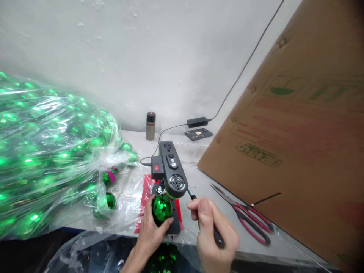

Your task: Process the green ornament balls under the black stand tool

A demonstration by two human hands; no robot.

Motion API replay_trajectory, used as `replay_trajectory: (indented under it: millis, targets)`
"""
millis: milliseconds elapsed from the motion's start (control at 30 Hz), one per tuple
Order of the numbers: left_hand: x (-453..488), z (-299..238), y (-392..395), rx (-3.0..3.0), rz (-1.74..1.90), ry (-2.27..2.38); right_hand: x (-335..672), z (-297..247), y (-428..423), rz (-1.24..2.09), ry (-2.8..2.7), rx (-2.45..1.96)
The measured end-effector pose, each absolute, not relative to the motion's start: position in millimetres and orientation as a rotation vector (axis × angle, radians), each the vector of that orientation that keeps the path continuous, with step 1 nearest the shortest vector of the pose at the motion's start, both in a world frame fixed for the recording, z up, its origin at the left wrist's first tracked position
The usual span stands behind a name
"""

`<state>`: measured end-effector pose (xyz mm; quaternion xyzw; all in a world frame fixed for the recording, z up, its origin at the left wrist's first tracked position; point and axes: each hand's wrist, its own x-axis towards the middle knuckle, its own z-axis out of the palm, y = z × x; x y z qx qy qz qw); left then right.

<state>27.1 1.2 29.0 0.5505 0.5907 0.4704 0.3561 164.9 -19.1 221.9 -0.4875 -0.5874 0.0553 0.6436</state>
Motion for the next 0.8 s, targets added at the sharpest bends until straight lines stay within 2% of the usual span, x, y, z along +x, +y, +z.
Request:
replay_trajectory:
  millis: [400, 800]
  targets:
    - [37, 17, 22, 1.624, 1.261, 1.499, 162, 217, -23, 0.119, -1.343, -1.1]
    - [40, 7, 21, 1.711, 1.324, 1.479, 157, 168, -10, 0.006, -1.253, -0.843]
